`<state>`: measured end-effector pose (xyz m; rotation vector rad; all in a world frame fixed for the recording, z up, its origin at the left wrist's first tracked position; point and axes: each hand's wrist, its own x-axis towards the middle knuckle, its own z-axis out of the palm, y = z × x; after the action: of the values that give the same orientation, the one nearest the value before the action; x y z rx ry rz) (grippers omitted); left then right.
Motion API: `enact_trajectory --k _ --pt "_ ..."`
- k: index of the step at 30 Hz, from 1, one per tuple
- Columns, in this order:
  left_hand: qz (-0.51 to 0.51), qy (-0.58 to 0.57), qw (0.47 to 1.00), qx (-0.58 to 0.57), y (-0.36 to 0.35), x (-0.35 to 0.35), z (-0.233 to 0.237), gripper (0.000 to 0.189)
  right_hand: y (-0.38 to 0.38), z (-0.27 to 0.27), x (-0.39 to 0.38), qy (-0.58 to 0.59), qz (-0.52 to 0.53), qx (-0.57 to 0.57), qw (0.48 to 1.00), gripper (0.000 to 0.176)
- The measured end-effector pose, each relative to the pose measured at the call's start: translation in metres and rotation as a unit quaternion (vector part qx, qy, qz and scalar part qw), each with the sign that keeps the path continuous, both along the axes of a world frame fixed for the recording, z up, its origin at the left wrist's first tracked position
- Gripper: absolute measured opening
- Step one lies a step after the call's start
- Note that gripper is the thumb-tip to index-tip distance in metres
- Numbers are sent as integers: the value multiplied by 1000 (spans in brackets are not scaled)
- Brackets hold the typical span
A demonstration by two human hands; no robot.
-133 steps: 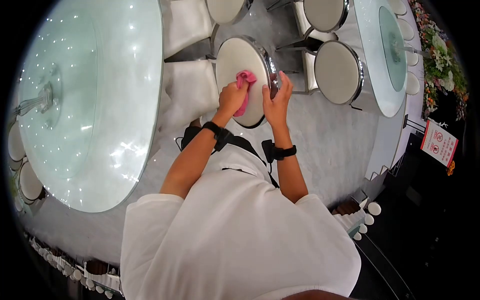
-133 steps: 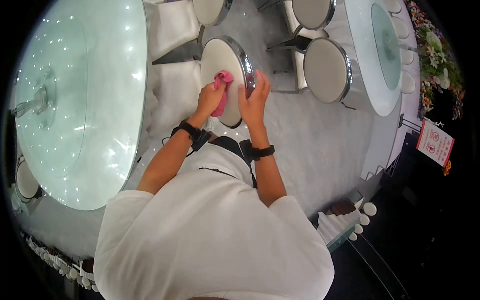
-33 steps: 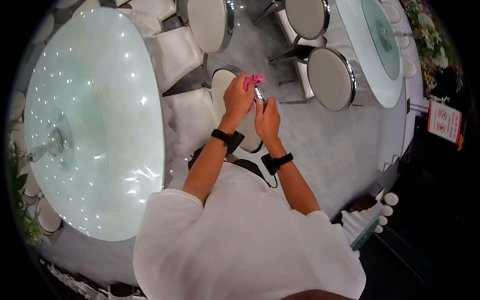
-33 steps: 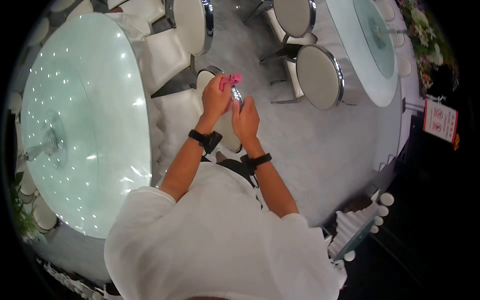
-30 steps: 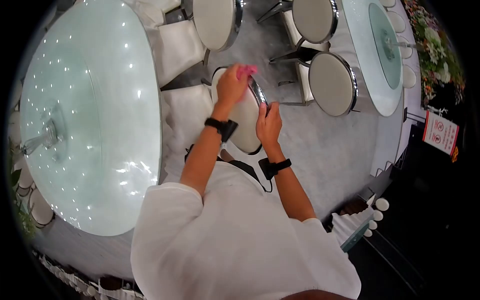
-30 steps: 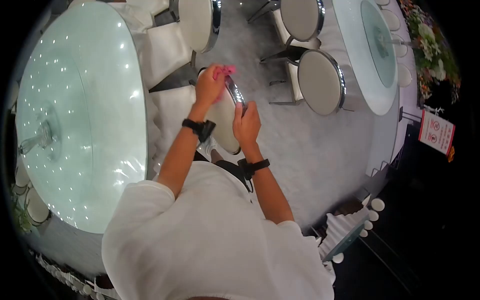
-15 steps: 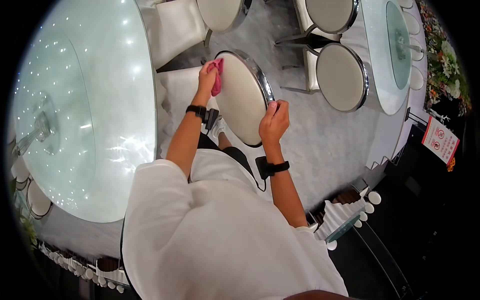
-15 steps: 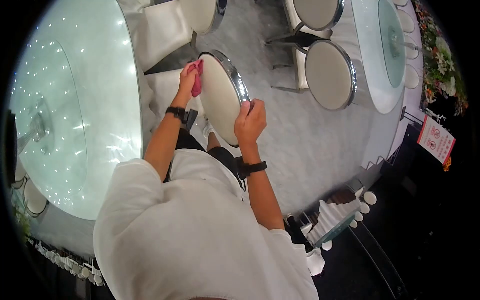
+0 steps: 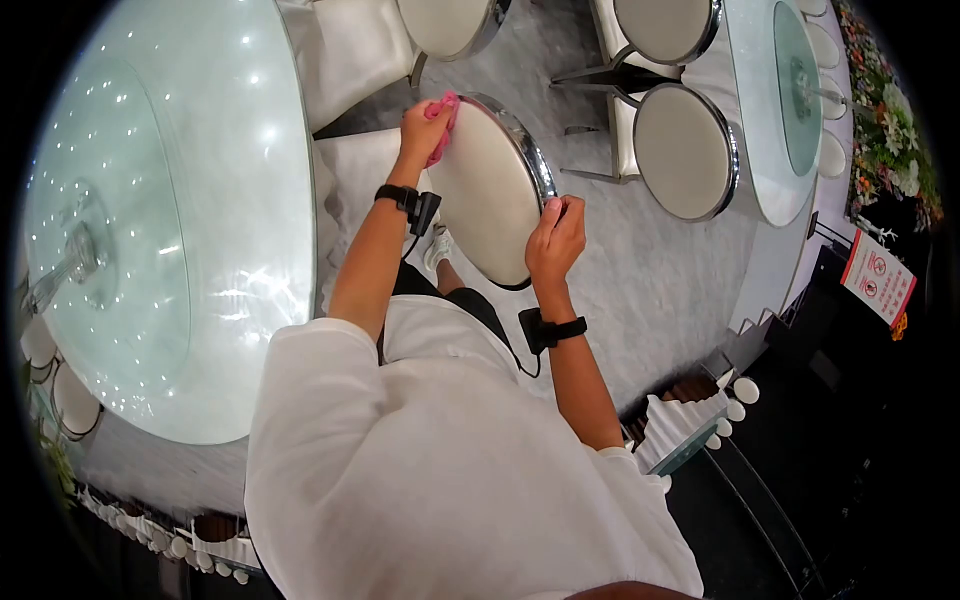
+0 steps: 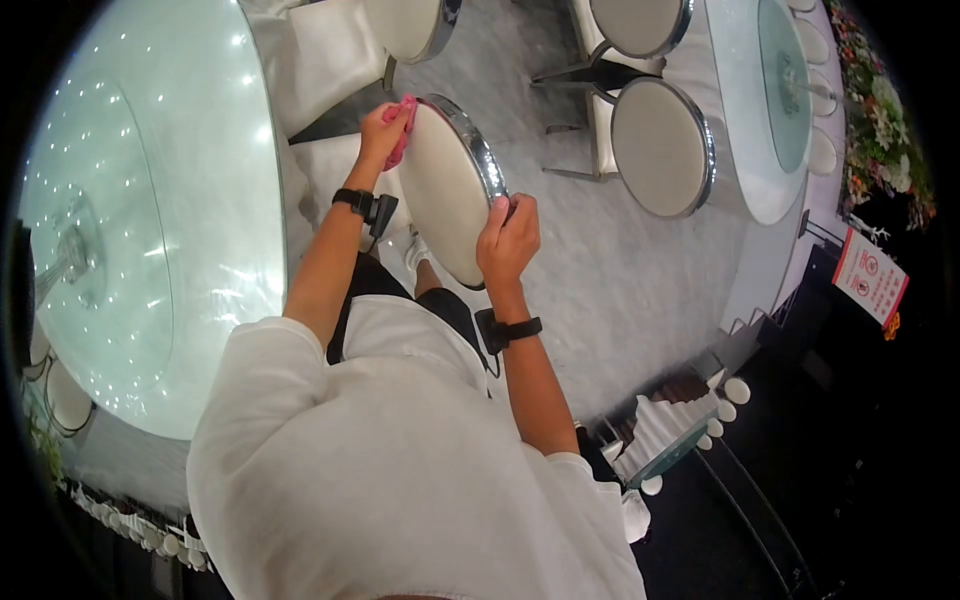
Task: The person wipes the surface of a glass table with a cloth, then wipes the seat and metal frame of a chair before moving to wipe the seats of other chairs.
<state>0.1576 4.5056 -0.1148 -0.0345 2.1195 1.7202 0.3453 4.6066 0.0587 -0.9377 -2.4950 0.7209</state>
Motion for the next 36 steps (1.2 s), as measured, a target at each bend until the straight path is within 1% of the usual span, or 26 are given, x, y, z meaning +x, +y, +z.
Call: enact_trajectory --k 1,3,4,5,6,7,8,10,11,13,14,15,17,18,20,21,23,24,26,29,32,33,35,36 --pt "-4 -1 1000 -2 5 1 -1 35 -2 1 0 0 2 13 1000 21" --pt "9 23 995 -98 11 -1 2 34 -5 2 2 -7 -10 7 1000 21" --pt "-6 27 989 -147 10 -4 8 35 -4 2 0 -11 -15 6 1000 21" --pt "-4 30 989 -144 9 -10 2 35 -3 1 -1 -9 -14 10 1000 21" --pt "-22 12 981 -192 6 -12 -16 36 -3 -1 0 -9 -16 11 1000 21" --pt "-41 -6 970 -240 4 -13 -21 36 -3 -1 2 -11 -19 11 1000 21" --pt "-39 -6 971 -237 4 -14 -26 36 -3 -2 3 -10 -17 14 1000 21" --pt "-77 -47 969 -229 -1 -16 -19 38 -4 -3 2 -15 -22 26 999 21" --pt "-77 -44 969 -229 -1 -18 -16 38 -2 -4 0 -11 -23 27 999 21" --pt "-95 19 978 -185 -1 -6 5 38 -3 -3 3 -12 -9 29 999 21" --pt "-80 -17 979 -184 0 -1 18 37 -5 -2 3 -17 -9 27 999 21" --pt "-80 -22 979 -184 -2 2 17 37 -5 0 1 -20 -12 20 1000 21" --pt "-66 -23 970 -232 -1 -1 18 37 -6 2 0 -22 -10 19 1000 22" --pt "-60 -25 972 -227 -2 -5 11 37 -5 -1 0 -22 -8 26 999 22" --pt "-83 -6 960 -269 -10 -6 -2 35 -4 -4 3 -25 -1 35 999 22" --pt "-79 -10 961 -266 -12 -7 1 35 -5 -3 3 -24 2 34 999 23" --pt "-126 -29 964 -232 -14 -13 7 34 -5 -2 2 -24 6 34 999 23" --pt "-126 -30 964 -231 -15 -11 10 34 -5 -2 2 -23 -1 32 999 24" --pt "-144 -8 967 -212 -15 -3 18 32 -7 -2 3 -23 -9 31 999 25" --pt "-137 -3 964 -227 -16 0 19 35 -6 -4 4 -36 -8 17 999 27" --pt "-128 -29 959 -252 -17 -8 -3 33 -4 -5 6 -41 -6 31 999 27" --pt "-124 -28 960 -250 -17 -9 3 33 -4 -4 6 -39 0 25 999 27" --pt "-154 -24 954 -256 -14 -11 17 33 -2 -6 1 -32 8 19 999 27" --pt "-155 -23 954 -258 -11 -8 16 33 -2 -5 0 -32 6 20 999 27"
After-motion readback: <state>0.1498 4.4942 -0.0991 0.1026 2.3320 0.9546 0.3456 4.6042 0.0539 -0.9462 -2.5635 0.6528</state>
